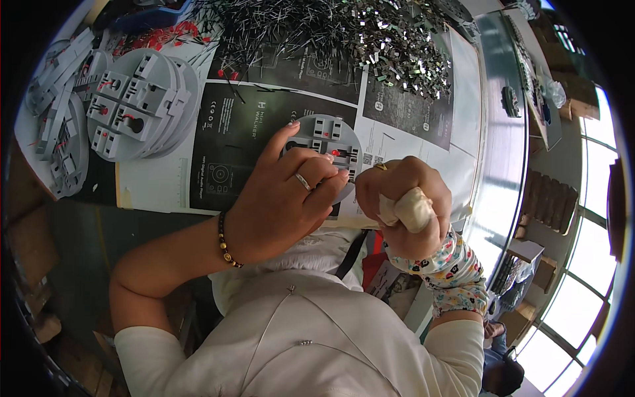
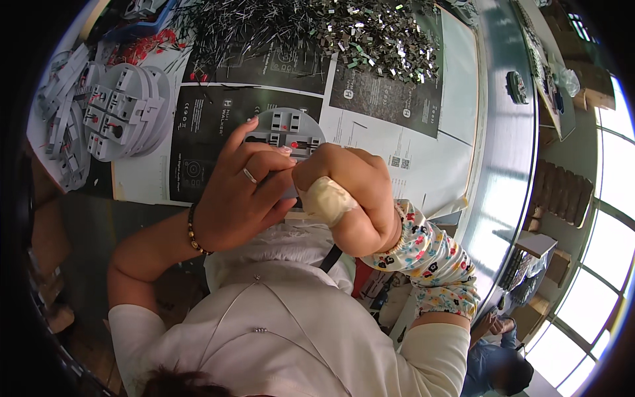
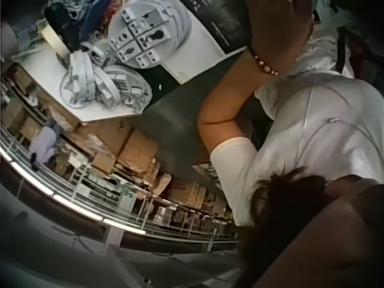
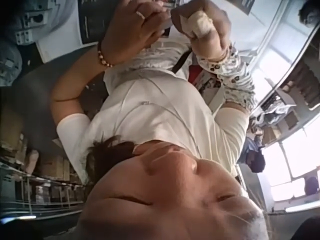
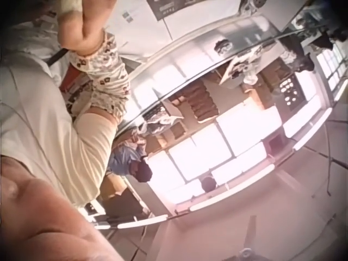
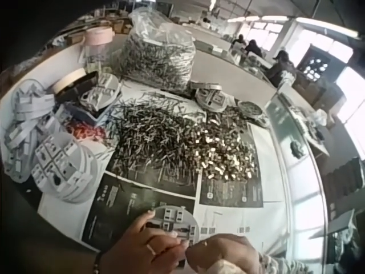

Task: Assembling small electronic or mechanical components onto a circular base at an industrial workstation.

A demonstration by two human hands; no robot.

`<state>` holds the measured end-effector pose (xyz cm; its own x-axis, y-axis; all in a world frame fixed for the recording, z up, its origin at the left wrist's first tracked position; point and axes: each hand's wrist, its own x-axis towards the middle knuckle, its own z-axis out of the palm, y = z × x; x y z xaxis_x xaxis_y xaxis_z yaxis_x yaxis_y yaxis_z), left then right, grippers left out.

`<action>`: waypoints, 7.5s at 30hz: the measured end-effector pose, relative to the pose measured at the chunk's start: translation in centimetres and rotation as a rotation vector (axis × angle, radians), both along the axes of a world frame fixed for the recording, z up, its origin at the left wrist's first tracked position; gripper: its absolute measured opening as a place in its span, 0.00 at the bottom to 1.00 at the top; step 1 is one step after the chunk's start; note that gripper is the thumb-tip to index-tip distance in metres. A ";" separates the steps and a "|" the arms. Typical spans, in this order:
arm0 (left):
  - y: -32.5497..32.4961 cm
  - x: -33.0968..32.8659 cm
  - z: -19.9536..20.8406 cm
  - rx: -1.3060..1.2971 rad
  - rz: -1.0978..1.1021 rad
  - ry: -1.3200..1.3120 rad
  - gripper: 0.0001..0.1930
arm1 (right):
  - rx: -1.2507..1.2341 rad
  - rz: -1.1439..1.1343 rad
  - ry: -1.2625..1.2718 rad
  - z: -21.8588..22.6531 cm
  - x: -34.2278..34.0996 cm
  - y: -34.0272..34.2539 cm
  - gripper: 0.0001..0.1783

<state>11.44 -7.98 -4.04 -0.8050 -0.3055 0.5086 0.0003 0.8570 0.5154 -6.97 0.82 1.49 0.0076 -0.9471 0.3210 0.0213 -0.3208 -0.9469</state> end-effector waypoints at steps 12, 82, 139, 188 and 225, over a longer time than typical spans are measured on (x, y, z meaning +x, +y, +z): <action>2.5 -1.1 3.1 0.008 0.004 0.515 0.18 | 0.521 -0.511 0.107 4.3 -0.4 1.6 0.12; -3.7 -2.1 1.2 0.055 -0.053 0.019 0.11 | 0.112 -0.350 1.042 -0.2 -10.3 -6.1 0.10; -4.6 -2.7 2.3 0.148 -0.168 -0.033 0.07 | -0.099 -0.180 0.946 1.0 -2.1 2.0 0.14; -3.7 -2.4 1.4 0.203 -0.064 -0.011 0.10 | 0.143 -0.037 0.944 1.5 -1.8 -0.8 0.14; -9.4 -4.9 6.9 0.481 0.143 -0.404 0.06 | -0.274 -0.331 1.520 -1.5 -10.0 -5.4 0.11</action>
<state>6.53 -17.38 2.86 -0.8386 -0.5427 -0.0463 -0.3713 0.5073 0.7777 -16.96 -4.53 0.00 0.2817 -0.8887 0.3616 -0.9587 -0.2763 0.0678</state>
